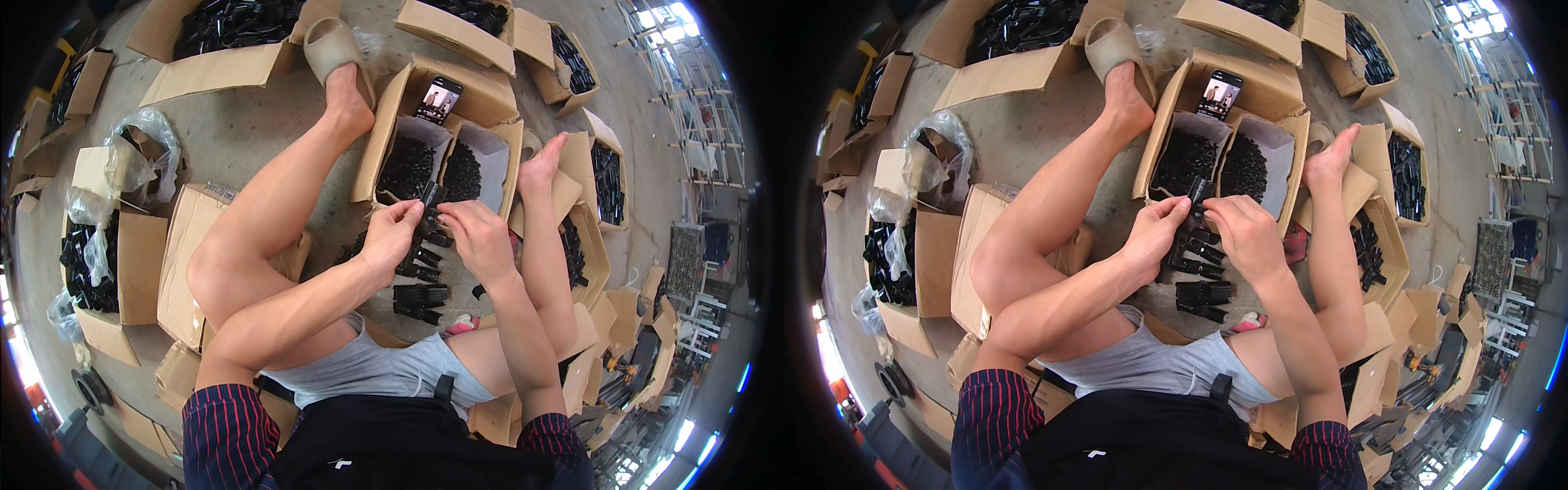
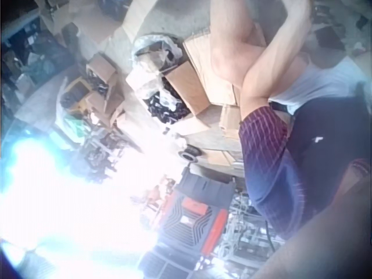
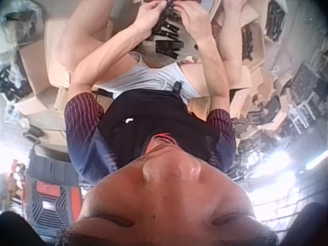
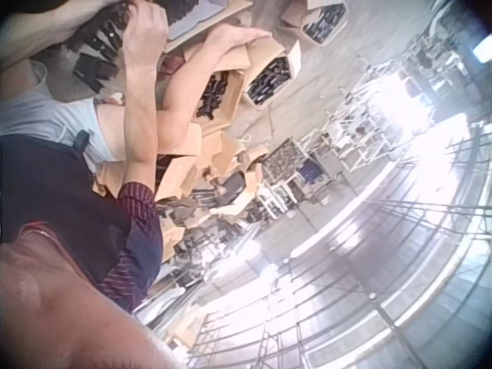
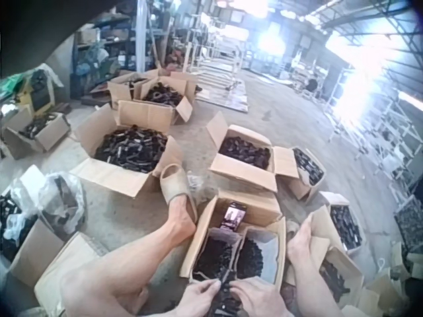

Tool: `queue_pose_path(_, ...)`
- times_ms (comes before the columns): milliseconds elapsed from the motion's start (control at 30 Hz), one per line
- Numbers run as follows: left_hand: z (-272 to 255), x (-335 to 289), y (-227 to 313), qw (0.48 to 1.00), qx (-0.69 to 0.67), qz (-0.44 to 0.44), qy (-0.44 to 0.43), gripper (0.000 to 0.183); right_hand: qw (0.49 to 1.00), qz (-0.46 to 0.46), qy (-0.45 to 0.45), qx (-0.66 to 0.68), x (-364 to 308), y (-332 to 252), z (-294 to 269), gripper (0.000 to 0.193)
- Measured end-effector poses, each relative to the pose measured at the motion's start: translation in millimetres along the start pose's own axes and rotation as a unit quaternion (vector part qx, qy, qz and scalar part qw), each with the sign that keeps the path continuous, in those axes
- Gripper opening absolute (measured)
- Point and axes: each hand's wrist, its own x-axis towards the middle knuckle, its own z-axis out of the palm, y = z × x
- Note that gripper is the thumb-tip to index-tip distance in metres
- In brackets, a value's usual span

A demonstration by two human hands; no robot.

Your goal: The person assembles small black metal components by hand, selecting pieces from cardboard boxes and fitting them together.

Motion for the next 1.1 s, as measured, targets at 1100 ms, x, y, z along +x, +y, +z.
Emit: queue_pose_path(1100, 0, 2, -5, 0.999, 0.026, 0.015, 0.012, 0.029, 0.996, 0.063, -0.054, -0.018, 11, 0, 4, 0.021)
